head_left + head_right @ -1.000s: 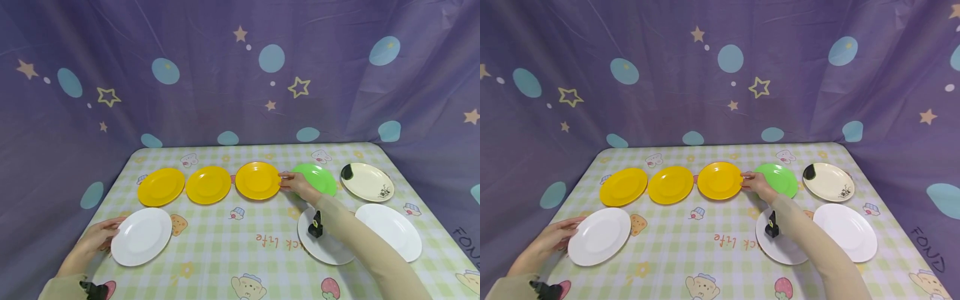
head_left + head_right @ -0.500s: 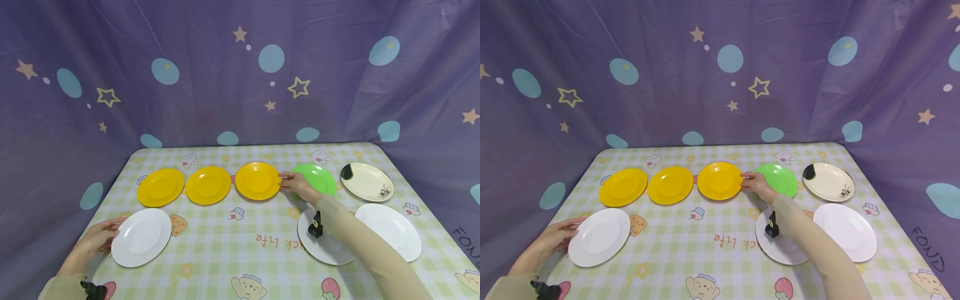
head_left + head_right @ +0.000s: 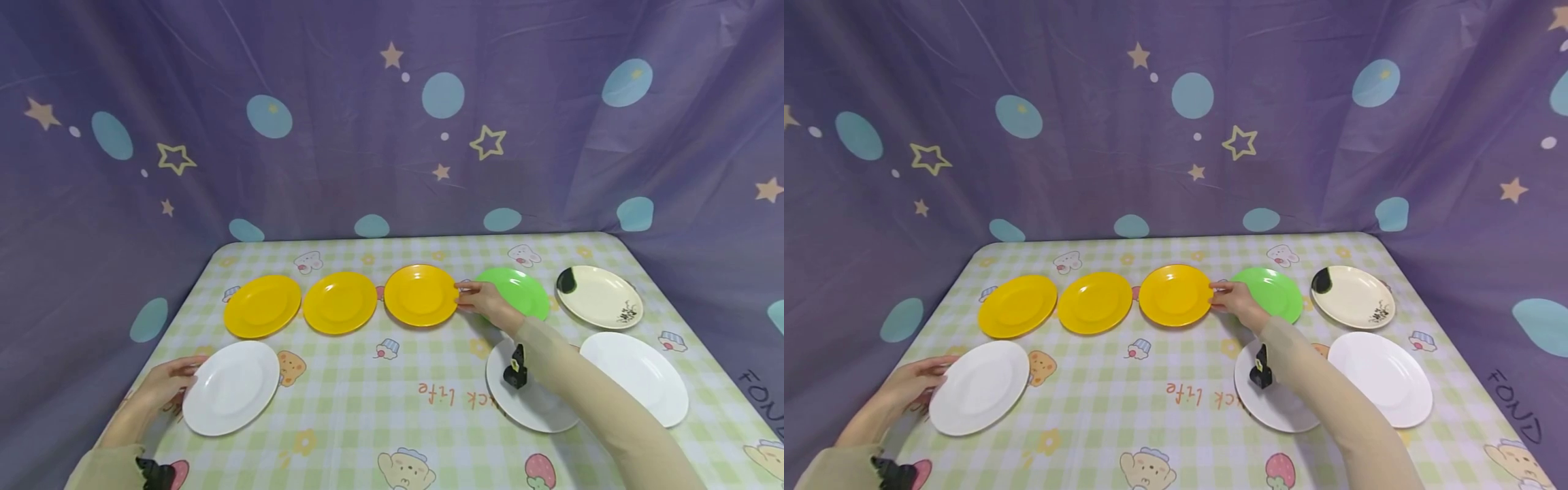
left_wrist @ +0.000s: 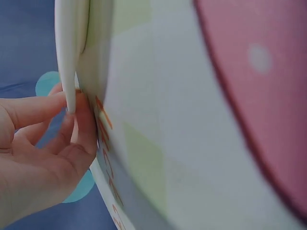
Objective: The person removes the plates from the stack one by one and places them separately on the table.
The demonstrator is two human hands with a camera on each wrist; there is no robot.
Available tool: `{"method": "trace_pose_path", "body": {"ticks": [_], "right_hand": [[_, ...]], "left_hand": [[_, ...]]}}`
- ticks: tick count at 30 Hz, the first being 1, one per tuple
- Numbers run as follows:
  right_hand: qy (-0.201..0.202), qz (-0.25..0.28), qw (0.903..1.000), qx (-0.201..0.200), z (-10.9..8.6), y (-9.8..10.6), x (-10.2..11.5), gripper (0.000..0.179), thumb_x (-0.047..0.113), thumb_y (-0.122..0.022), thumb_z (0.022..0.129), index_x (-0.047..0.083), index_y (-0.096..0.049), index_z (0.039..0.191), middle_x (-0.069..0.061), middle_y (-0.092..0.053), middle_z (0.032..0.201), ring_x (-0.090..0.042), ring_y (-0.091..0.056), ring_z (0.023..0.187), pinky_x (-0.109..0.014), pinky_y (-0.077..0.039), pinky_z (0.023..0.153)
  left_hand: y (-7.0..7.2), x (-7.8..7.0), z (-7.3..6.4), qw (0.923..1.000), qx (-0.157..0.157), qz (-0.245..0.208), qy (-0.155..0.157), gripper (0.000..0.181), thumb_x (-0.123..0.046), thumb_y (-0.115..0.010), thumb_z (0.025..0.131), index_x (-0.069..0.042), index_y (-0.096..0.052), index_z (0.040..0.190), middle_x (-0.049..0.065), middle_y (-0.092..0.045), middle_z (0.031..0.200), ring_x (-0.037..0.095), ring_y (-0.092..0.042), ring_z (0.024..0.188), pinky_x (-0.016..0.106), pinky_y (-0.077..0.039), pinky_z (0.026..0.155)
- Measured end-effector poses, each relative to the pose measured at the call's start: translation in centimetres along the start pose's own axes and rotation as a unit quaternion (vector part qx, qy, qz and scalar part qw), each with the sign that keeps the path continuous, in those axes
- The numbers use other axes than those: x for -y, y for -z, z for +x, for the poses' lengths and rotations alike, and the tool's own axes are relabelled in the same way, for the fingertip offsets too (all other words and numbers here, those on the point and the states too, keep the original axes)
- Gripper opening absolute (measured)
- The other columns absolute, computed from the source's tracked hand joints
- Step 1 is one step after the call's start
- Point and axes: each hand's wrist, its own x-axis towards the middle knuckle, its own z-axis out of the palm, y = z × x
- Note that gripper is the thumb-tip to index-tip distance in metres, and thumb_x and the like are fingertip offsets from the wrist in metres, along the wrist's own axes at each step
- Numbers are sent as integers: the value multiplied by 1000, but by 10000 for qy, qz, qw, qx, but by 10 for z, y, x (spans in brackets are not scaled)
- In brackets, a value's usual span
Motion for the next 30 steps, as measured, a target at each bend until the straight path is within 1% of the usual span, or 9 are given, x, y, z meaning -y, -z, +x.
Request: {"method": "trace_pose_path", "body": {"ticks": [4, 6, 8, 13, 16, 18, 23, 27, 30], "right_hand": [[-52, -33, 10000, -3, 2, 1, -1, 43, -6, -50, 85, -8, -40, 127, -25, -37, 132, -14, -59, 85, -30, -48, 84], [-80, 4, 10000, -24, 3, 1, -1, 43, -6, -50, 85, -8, -41, 127, -25, -36, 133, -14, -59, 85, -29, -49, 84], [-89, 34, 9999, -45, 3, 1, -1, 42, -6, -50, 85, -8, -41, 127, -25, -37, 132, -14, -59, 84, -29, -49, 83], [-82, 39, 9999, -63, 3, 1, -1, 42, -6, -49, 86, -9, -41, 127, -25, -37, 132, -12, -59, 81, -28, -49, 82], [-78, 18, 10000, -58, 2, 0, -1, 42, -6, -49, 86, -9, -41, 126, -25, -37, 132, -11, -59, 80, -28, -49, 83], [-70, 16, 10000, -42, 1, 0, 0, 42, -6, -49, 86, -9, -40, 127, -25, -37, 132, -11, -59, 81, -29, -49, 83], [-50, 3, 10000, 19, 0, 0, 0, 42, -6, -48, 86, -9, -39, 127, -26, -36, 133, -12, -59, 82, -30, -48, 85], [-75, 9, 10000, 10, 1, 0, 0, 42, -6, -48, 86, -8, -40, 127, -26, -37, 132, -11, -59, 82, -30, -48, 85], [-104, -12, 9999, -10, 1, 0, 1, 42, -5, -49, 86, -7, -41, 127, -25, -38, 132, -11, -60, 81, -30, -48, 84]], "left_hand": [[1, 29, 25, 9970, -165, 461, -595, 50, -20, -55, 85, 5, -42, 126, 27, -49, 113, 11, -54, 72, 26, -49, 57], [2, 40, 36, 9936, -331, 533, -938, 56, -35, -55, 85, -1, -44, 128, 20, -51, 116, 3, -54, 82, 22, -50, 65], [1, 40, 40, 9898, -509, 486, -1238, 60, -45, -51, 85, -5, -43, 130, 11, -51, 117, -4, -51, 86, 16, -49, 70], [-8, 32, 44, 9793, -958, 279, -1764, 50, -45, -51, 85, -13, -52, 124, -12, -55, 108, -14, -47, 86, 7, -44, 70], [-15, 15, 40, 9764, -890, -64, -1969, 44, -40, -53, 85, -14, -55, 120, -18, -55, 103, -11, -49, 87, 8, -45, 69], [-19, -2, 34, 9720, -661, -442, -2209, 41, -34, -55, 86, -8, -55, 118, -19, -57, 99, -9, -52, 86, 10, -47, 68], [-29, -56, 10, 9584, -27, -971, -2685, 38, -16, -54, 88, 9, -51, 116, -9, -62, 96, -5, -56, 83, 16, -51, 67], [-43, -87, 5, 9626, 97, -1005, -2512, 34, -18, -56, 87, 4, -55, 114, -5, -62, 95, -5, -54, 81, 13, -49, 66], [-56, -107, 4, 9714, 158, -887, -2195, 38, -21, -56, 87, 2, -54, 116, 5, -61, 101, -3, -53, 81, 16, -49, 70]]}}
